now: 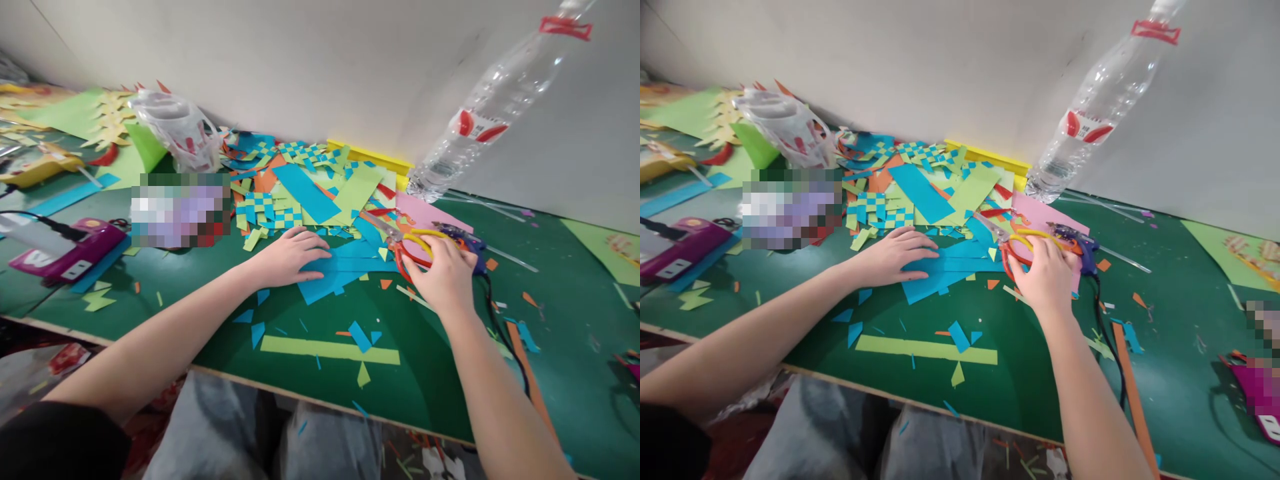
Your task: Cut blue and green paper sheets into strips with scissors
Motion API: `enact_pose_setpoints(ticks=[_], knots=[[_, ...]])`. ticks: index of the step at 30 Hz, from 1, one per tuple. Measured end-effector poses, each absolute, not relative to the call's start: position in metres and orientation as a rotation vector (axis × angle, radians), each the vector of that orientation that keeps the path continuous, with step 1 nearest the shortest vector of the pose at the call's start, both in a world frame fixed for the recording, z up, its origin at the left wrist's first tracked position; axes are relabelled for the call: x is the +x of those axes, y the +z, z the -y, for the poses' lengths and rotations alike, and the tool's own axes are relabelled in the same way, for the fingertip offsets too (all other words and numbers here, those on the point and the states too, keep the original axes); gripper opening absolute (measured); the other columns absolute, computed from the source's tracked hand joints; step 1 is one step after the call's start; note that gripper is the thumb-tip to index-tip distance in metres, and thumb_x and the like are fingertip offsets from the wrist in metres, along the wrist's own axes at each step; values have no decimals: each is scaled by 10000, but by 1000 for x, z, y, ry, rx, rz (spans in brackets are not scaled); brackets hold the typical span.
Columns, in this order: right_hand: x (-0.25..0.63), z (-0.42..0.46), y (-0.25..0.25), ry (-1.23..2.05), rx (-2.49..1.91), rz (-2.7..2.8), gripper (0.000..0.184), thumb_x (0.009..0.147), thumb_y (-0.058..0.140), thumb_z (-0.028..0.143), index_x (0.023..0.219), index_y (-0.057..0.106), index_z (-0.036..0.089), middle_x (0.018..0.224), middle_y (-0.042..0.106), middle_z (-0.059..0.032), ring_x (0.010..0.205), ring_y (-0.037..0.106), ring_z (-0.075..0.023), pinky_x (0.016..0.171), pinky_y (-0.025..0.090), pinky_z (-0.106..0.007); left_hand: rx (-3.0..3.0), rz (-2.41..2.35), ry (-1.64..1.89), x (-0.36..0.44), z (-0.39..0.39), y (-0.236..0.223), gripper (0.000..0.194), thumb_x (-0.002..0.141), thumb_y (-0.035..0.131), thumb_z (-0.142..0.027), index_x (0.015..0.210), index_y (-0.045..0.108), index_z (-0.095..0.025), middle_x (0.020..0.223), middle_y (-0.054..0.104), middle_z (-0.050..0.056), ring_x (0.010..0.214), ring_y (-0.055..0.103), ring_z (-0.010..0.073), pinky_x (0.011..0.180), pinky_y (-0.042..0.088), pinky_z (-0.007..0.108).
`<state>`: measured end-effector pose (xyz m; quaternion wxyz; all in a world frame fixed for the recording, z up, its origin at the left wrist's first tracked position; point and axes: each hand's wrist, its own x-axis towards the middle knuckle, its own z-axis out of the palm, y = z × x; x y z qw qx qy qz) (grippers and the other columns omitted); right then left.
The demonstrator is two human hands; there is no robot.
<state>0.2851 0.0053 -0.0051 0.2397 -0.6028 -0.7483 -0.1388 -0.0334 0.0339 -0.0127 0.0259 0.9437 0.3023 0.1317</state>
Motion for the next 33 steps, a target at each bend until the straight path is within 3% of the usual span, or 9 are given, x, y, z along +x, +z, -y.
enact_pose_setpoints(ticks=[10,17,24,33], knots=[[288,-6,-10,-497,-1976,1992,428,898,452,481,1109,587,134,996,676,-151,932,596,-292,764,308,-381,2935,-960,452,-40,-40,-16,262,942,514,-385,1097,665,-236,1264,612,31,1223,501,214,1115,266,414],[286,-6,-9,-480,-2137,2059,453,892,434,520,1058,609,136,948,676,-129,855,611,-278,742,328,-370,3056,-940,495,-42,-41,-14,213,952,491,-294,964,696,-236,1129,684,8,1154,558,199,1107,282,443],[286,-6,-9,-326,-2156,2071,431,871,489,511,1059,619,146,950,689,-126,881,629,-281,705,391,-351,3189,-1009,504,-43,-42,-7,315,986,375,-233,914,682,-229,1010,716,-8,1031,616,158,1118,296,413],[283,-4,-5,-202,-2185,2036,429,881,484,499,1118,611,165,1045,678,-130,930,626,-290,674,426,-362,3136,-1355,651,-52,-45,-5,245,935,439,-195,830,660,-202,862,724,-1,828,665,162,1083,329,427]])
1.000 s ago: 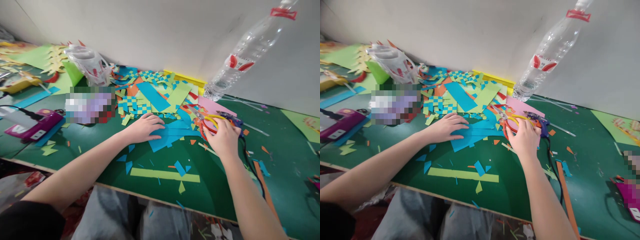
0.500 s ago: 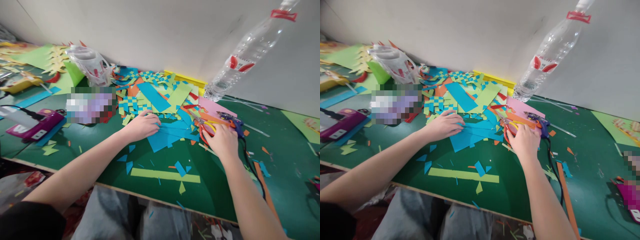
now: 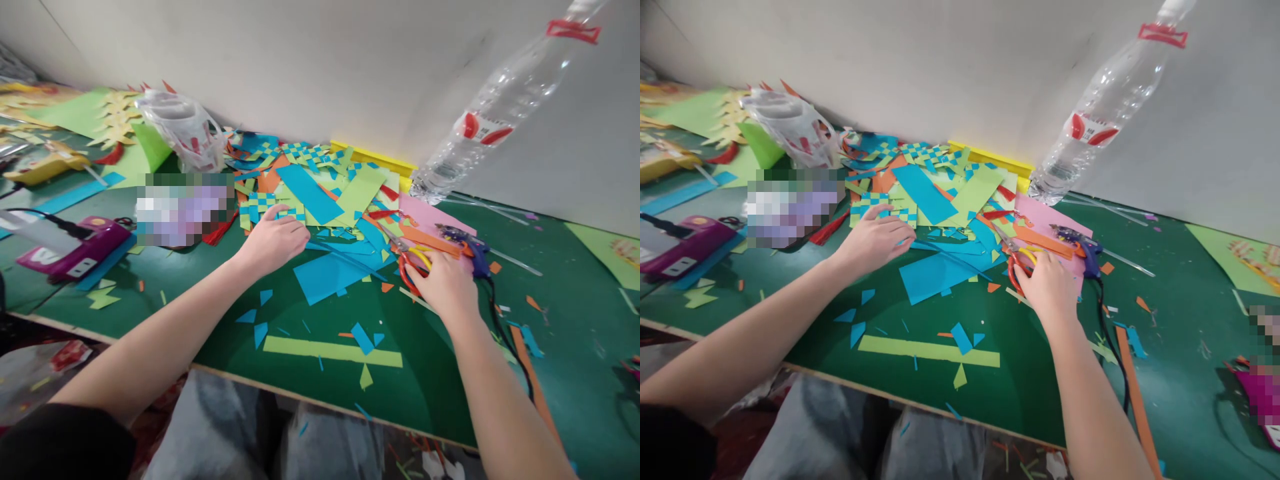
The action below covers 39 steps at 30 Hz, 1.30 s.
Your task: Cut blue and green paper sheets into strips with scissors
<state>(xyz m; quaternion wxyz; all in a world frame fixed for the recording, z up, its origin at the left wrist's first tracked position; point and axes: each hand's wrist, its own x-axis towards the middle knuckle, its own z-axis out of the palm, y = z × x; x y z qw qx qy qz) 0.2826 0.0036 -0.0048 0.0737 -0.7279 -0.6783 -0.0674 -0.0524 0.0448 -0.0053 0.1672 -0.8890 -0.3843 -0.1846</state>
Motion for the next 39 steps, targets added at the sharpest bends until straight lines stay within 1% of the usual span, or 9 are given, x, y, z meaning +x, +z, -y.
enact_pose_setpoints(ticks=[4,9,18,23,26,30,33,36,39], knots=[[282,-4,-4,-161,-2219,2042,441,885,466,517,1113,610,167,1044,678,-125,932,628,-292,659,420,-359,-2412,1288,-557,-56,-46,-6,273,930,430,-216,797,668,-201,788,719,13,768,672,175,1069,331,452],[283,-5,-4,-148,-2249,2056,452,889,452,525,1104,605,159,1047,674,-129,938,628,-291,654,411,-352,-2341,1471,-516,-57,-46,-6,272,904,426,-207,791,672,-192,774,712,32,781,672,212,1059,325,490],[281,-3,0,-126,-2268,2049,475,875,449,543,1116,589,159,1042,670,-132,941,622,-295,644,399,-347,-2314,1537,-552,-60,-44,-4,288,893,414,-187,753,664,-213,755,702,29,812,656,232,1027,339,506],[280,-1,2,-119,-2244,2056,464,875,445,534,1116,588,164,1057,672,-134,939,629,-294,644,398,-341,-2277,1525,-622,-58,-43,-4,249,861,421,-143,940,649,-207,891,716,55,860,657,246,1016,349,499],[280,-1,2,-123,-2243,2053,457,886,431,525,1116,587,162,1058,677,-141,927,636,-293,647,402,-343,-2320,1491,-612,-54,-41,-4,257,883,407,-148,1004,628,-199,926,717,50,908,654,240,1026,350,477],[280,-1,1,-117,-2265,2058,444,897,423,505,1110,581,149,1080,684,-150,925,645,-296,638,401,-343,-2390,1455,-583,-49,-41,-4,282,952,371,-229,988,647,-188,946,716,61,919,642,234,1014,369,455],[279,-1,3,-103,-2294,2029,401,901,420,492,1057,600,170,1078,699,-125,918,653,-292,616,387,-333,-2530,1379,-498,-46,-42,-8,328,979,377,-329,1068,646,-163,1073,687,91,1032,607,254,995,394,436],[279,-1,4,-116,-2319,2015,402,905,405,506,984,633,184,994,725,-109,862,666,-287,587,370,-327,-2675,1289,-404,-43,-44,-16,383,986,384,-413,1177,615,-174,1228,626,94,1194,531,261,1084,318,461],[279,0,4,-124,-2321,2027,424,907,390,519,872,663,197,842,733,-101,783,670,-273,548,351,-318,-2721,1276,-371,-41,-46,-22,429,991,354,-458,1238,587,-197,1351,550,84,1287,460,257,1134,247,480]])
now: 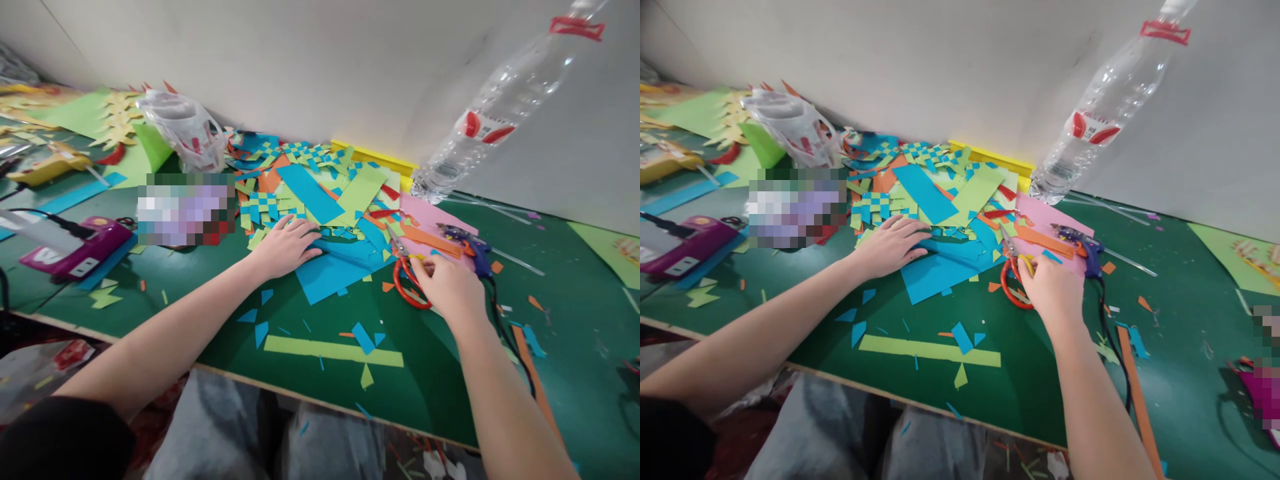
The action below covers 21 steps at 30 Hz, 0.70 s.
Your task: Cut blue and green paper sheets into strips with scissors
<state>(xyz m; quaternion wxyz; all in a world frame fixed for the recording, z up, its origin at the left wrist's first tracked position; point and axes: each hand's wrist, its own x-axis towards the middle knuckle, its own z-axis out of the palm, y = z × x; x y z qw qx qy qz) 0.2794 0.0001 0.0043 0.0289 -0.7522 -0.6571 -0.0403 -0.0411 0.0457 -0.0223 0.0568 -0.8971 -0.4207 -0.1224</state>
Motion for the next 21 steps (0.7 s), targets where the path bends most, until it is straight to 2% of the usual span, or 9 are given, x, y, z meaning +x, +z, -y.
enact_pose_setpoints(ticks=[3,13,17,21], knots=[[279,1,5,-144,-2332,2023,434,902,393,524,804,672,207,747,720,-98,715,660,-269,520,329,-318,-2719,1306,-379,-42,-48,-26,450,992,341,-470,1269,571,-200,1385,521,89,1325,422,256,1146,229,484],[278,3,9,-197,-2298,1967,355,867,461,531,779,625,228,735,705,-70,686,634,-248,524,293,-305,-2660,1396,-415,-42,-49,-25,447,993,345,-459,1274,576,-200,1357,556,89,1324,430,255,1143,212,491],[275,3,9,-157,-2360,2031,430,827,462,622,874,580,210,714,677,-85,687,632,-272,509,300,-309,-2648,1406,-406,-42,-50,-26,457,999,322,-460,1265,581,-194,1345,569,81,1314,443,245,1146,206,485],[273,4,10,-147,-2401,2089,432,826,464,610,938,546,202,763,677,-99,688,639,-279,517,316,-317,-2630,1440,-427,-43,-52,-27,454,999,315,-460,1270,578,-208,1343,574,69,1314,447,242,1153,189,489]])
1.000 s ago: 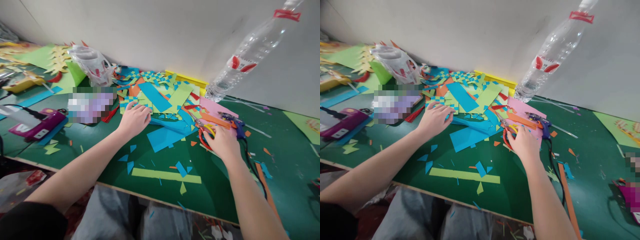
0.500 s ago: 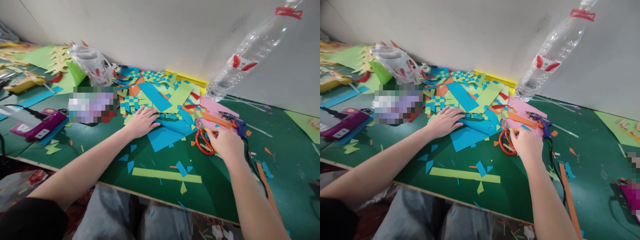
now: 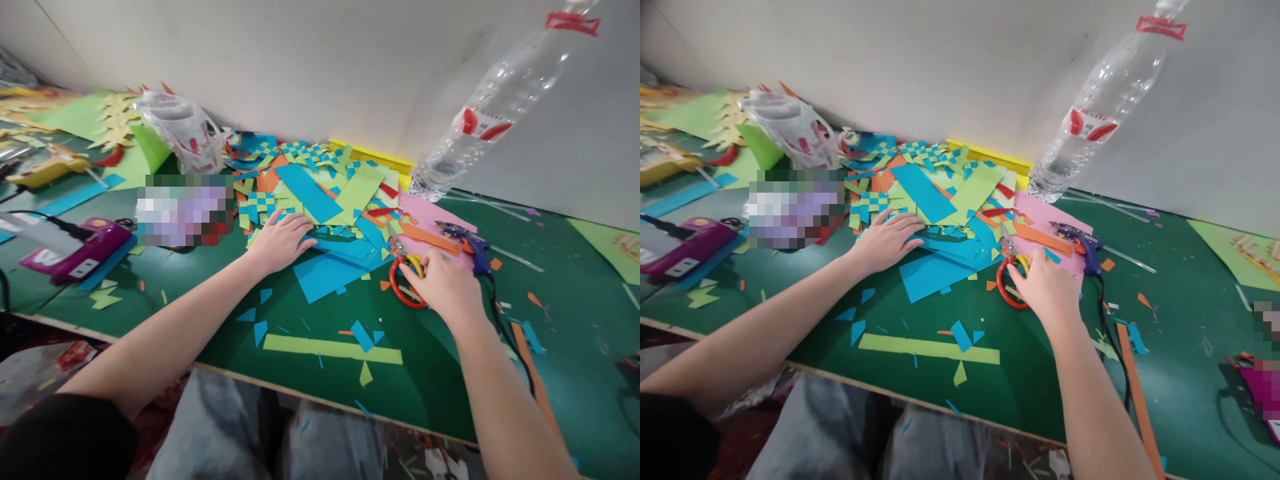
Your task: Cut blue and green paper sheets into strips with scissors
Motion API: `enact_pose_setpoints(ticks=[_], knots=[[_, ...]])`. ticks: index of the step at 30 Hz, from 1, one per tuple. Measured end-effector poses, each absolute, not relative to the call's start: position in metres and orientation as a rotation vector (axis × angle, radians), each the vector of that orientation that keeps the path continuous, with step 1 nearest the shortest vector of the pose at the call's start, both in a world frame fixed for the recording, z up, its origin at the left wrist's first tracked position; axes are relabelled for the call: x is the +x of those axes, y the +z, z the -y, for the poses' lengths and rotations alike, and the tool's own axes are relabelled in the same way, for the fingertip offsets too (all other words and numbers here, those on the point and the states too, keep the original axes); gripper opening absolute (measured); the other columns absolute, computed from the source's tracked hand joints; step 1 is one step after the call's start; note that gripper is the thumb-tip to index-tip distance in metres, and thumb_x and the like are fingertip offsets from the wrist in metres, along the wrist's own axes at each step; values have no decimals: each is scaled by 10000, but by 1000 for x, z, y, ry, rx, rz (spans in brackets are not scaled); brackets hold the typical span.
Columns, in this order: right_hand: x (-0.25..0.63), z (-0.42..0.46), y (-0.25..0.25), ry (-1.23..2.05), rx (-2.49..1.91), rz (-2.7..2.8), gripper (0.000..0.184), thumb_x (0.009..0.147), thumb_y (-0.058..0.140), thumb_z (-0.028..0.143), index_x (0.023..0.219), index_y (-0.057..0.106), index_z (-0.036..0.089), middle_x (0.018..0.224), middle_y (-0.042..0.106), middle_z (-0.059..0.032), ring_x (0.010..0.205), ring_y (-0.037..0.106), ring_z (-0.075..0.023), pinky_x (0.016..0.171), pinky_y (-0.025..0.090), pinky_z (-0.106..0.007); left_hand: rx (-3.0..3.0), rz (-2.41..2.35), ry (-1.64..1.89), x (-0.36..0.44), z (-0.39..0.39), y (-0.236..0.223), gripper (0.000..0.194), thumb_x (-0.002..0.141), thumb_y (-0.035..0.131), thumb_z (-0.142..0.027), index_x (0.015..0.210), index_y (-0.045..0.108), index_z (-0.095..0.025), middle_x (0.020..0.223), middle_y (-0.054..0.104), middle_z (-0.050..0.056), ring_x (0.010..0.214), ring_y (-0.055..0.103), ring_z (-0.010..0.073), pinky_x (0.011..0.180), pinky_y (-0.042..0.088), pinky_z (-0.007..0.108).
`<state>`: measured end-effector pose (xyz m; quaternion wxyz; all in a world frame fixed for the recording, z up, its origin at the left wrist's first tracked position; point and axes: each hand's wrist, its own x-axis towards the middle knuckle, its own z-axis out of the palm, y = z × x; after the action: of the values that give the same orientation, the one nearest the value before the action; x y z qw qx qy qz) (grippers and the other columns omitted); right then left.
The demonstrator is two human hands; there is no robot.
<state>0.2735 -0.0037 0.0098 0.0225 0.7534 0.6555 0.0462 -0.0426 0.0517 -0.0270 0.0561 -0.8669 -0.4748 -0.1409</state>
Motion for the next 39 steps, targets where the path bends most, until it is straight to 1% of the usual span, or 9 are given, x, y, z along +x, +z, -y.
enact_pose_setpoints(ticks=[5,10,16,19,23,26,31,35,39], knots=[[276,4,9,162,2302,-2050,440,817,463,624,920,531,202,744,670,-92,658,640,-276,503,321,-318,-2622,1462,-414,-43,-53,-28,452,1000,304,-460,1288,568,-234,1352,567,62,1317,444,243,1160,179,485],[278,3,7,168,2273,-2045,478,794,473,657,928,536,202,772,682,-100,669,649,-281,500,326,-315,-2609,1454,-422,-43,-53,-28,469,996,308,-464,1289,571,-209,1338,576,75,1297,458,257,1151,198,495],[275,3,10,111,2246,-1997,466,798,495,628,975,535,199,840,697,-103,694,664,-283,495,314,-310,-2590,1448,-409,-43,-53,-29,498,996,300,-475,1329,538,-192,1358,556,89,1297,451,268,1143,214,496],[274,3,11,116,2228,-1999,467,809,491,620,991,537,192,833,695,-103,686,662,-279,494,307,-307,-2595,1445,-405,-43,-53,-30,514,995,302,-479,1351,515,-176,1375,541,96,1305,439,275,1137,223,503],[275,4,9,145,2213,-2022,453,819,497,605,989,539,187,811,686,-98,666,651,-263,489,296,-297,-2597,1446,-402,-43,-52,-29,513,994,305,-478,1377,486,-188,1408,510,93,1324,418,273,1137,228,489],[276,3,8,163,2201,-2040,438,822,497,598,970,534,187,798,677,-90,654,643,-253,480,276,-290,-2599,1441,-394,-42,-51,-28,498,997,302,-476,1364,497,-202,1419,501,74,1333,410,262,1142,216,483],[277,3,7,169,2185,-2053,436,829,485,605,941,520,185,806,670,-85,653,643,-250,473,251,-282,-2603,1455,-340,-42,-52,-27,498,1003,283,-475,1309,547,-185,1401,520,66,1343,399,240,1151,197,468],[277,4,8,188,2168,-2052,443,834,485,610,948,515,183,800,667,-77,664,650,-261,470,250,-285,-2606,1485,-346,-42,-53,-28,502,1003,280,-475,1331,531,-189,1413,511,54,1357,383,229,1166,167,456],[277,3,8,175,2166,-2054,443,835,482,617,942,513,188,797,665,-71,668,649,-260,473,254,-284,-2623,1504,-349,-42,-53,-28,510,1003,270,-470,1358,510,-193,1415,510,52,1363,373,240,1169,154,465]])
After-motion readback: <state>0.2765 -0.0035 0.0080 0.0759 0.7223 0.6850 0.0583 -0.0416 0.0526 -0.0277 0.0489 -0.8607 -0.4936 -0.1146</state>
